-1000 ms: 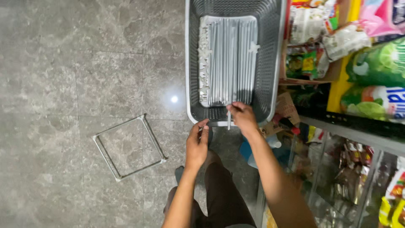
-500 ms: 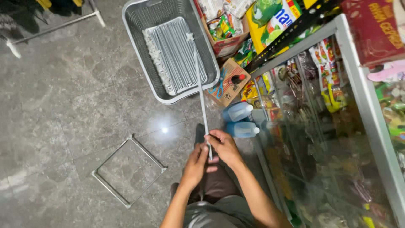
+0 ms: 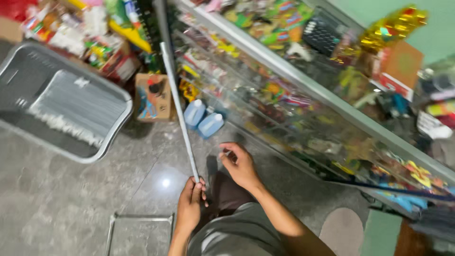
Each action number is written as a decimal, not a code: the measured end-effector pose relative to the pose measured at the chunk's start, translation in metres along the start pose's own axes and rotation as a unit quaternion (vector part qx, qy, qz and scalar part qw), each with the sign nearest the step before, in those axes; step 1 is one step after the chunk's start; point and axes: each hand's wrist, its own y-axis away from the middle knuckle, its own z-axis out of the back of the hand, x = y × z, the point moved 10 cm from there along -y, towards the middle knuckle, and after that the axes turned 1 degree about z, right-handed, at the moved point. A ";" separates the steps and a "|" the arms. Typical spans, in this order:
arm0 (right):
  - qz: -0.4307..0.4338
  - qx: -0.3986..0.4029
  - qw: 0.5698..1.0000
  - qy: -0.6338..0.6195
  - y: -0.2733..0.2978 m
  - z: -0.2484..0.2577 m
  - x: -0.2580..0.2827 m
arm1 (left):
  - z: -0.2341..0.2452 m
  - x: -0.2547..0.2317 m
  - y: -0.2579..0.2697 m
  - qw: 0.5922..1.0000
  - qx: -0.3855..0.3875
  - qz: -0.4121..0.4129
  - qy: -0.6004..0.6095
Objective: The person assembles a metal frame by connecting multiple metal rods with white plastic connectors. They form a square base, attach vertical supports, and secure the structure. The person also wipes the rods with a cloth during assembly.
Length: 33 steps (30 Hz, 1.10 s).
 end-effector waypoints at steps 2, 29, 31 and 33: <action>0.018 -0.103 0.991 0.085 0.011 0.083 0.006 | -0.037 0.000 0.001 0.999 0.030 0.007 -0.034; 0.125 -0.500 0.825 0.232 0.170 0.720 -0.123 | -0.444 0.054 0.073 0.971 0.133 -0.004 -0.201; 0.193 -0.478 0.844 0.147 0.183 0.690 -0.096 | -0.447 0.048 0.081 0.976 0.129 -0.001 -0.178; 0.229 -0.453 0.861 0.022 0.185 0.666 -0.084 | -0.443 0.043 0.091 0.976 0.106 -0.008 -0.192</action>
